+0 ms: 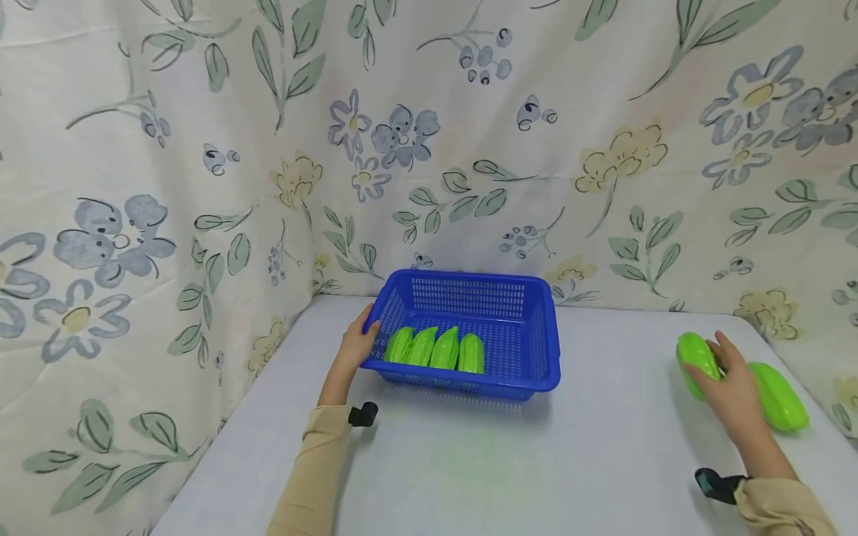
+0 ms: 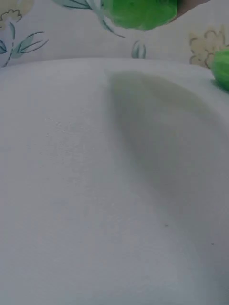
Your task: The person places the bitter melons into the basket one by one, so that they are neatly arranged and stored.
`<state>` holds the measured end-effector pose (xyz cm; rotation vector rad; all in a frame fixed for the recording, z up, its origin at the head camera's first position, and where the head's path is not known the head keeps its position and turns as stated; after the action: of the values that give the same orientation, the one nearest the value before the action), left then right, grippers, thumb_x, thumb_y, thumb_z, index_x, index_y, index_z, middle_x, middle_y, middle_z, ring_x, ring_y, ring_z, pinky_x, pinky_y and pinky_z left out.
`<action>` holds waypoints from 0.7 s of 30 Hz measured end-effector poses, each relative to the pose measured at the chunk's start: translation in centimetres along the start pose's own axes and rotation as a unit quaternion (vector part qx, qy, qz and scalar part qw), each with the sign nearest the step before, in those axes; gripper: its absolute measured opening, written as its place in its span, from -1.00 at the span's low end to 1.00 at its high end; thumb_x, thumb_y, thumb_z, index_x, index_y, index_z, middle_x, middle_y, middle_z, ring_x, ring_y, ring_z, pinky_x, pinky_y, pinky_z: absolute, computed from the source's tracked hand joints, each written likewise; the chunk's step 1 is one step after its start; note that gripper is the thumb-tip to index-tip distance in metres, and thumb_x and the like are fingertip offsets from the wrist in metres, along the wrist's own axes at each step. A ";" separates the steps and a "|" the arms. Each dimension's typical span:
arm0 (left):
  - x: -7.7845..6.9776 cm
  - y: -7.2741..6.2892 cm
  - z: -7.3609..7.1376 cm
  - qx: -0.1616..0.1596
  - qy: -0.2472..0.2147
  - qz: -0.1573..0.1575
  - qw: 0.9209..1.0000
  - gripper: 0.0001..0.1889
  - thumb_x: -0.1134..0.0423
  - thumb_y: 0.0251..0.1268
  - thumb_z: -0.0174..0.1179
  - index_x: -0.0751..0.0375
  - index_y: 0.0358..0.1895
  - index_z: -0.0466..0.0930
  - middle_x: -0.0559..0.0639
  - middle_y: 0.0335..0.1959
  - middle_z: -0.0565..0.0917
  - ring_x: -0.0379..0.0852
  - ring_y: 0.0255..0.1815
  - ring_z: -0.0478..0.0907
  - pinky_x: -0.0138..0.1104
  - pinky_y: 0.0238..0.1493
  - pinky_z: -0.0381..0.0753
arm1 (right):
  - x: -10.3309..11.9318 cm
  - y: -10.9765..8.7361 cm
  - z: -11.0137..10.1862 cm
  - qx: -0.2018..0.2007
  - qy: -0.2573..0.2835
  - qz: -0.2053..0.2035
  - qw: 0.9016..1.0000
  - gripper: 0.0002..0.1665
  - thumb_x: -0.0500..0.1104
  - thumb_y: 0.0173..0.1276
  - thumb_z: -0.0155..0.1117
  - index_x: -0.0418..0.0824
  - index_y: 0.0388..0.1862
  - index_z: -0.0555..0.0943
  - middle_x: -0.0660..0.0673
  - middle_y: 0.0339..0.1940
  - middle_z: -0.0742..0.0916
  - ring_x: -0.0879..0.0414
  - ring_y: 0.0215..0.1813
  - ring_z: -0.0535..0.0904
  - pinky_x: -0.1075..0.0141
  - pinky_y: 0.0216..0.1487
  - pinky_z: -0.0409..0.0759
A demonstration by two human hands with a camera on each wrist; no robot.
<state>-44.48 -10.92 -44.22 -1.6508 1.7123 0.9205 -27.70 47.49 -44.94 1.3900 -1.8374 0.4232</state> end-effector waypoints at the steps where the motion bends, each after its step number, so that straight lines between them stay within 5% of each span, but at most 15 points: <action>1: 0.0 0.0 0.0 0.001 0.000 0.000 1.000 -0.44 0.18 0.55 -0.11 0.14 0.53 0.10 0.33 0.45 0.31 0.37 0.43 0.29 0.23 0.34 0.32 | 0.3 0.0 0.1 0.003 0.001 -0.007 1.000 -0.07 -0.02 0.53 -0.01 -0.24 0.59 -0.30 -0.43 0.55 -0.03 -0.41 0.54 -0.14 0.05 0.61 -0.21; 5: 0.1 0.0 0.0 0.004 -0.003 0.000 1.000 -0.44 0.18 0.54 -0.10 0.14 0.54 0.09 0.33 0.46 0.30 0.37 0.43 0.28 0.23 0.35 0.31 | 1.4 0.1 0.6 0.007 0.003 -0.019 1.000 -0.07 -0.01 0.53 -0.01 -0.23 0.60 -0.28 -0.45 0.55 0.00 -0.43 0.53 -0.11 0.09 0.62 -0.19; 9: 0.1 0.0 0.0 0.006 -0.004 -0.003 1.000 -0.44 0.19 0.54 -0.11 0.14 0.54 0.08 0.34 0.46 0.29 0.37 0.44 0.27 0.24 0.34 0.31 | 2.4 0.3 1.1 0.011 0.011 -0.023 1.000 -0.07 0.00 0.53 0.00 -0.23 0.60 -0.27 -0.46 0.54 0.02 -0.45 0.52 -0.08 0.43 0.57 -0.08; 13: 0.2 0.0 0.0 0.008 -0.005 -0.007 1.000 -0.43 0.17 0.55 -0.11 0.12 0.54 0.08 0.32 0.47 0.28 0.36 0.45 0.26 0.24 0.35 0.30 | 3.4 0.7 1.6 0.010 0.022 -0.029 0.999 -0.07 0.01 0.52 0.02 -0.23 0.60 -0.25 -0.46 0.55 0.04 -0.46 0.51 -0.05 0.86 0.23 -0.05; 17: 0.2 0.1 0.0 0.008 -0.003 -0.006 1.000 -0.43 0.16 0.55 -0.11 0.12 0.54 0.07 0.33 0.47 0.28 0.36 0.45 0.27 0.24 0.35 0.30 | 4.6 1.0 2.1 0.007 0.031 -0.030 0.999 -0.07 0.00 0.52 0.04 -0.23 0.60 -0.23 -0.48 0.53 0.07 -0.47 0.50 0.00 0.90 0.13 0.01; 21: 0.1 0.1 0.0 0.007 -0.003 -0.004 1.000 -0.43 0.17 0.55 -0.11 0.13 0.54 0.08 0.33 0.46 0.29 0.37 0.44 0.27 0.25 0.34 0.31 | 5.5 1.1 2.6 0.010 0.039 -0.028 0.999 -0.07 0.01 0.52 0.03 -0.22 0.60 -0.23 -0.48 0.53 0.09 -0.49 0.48 0.03 0.67 0.39 0.12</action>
<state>-44.58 -10.96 -44.33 -1.6440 1.7028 0.9061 -30.24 42.48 -42.34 1.4152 -1.7323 0.4604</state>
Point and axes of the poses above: each hand's wrist, its own y-axis towards the middle knuckle, its own z-axis out of the palm, x = y × z, the point moved 9 cm from there along y, towards the middle knuckle
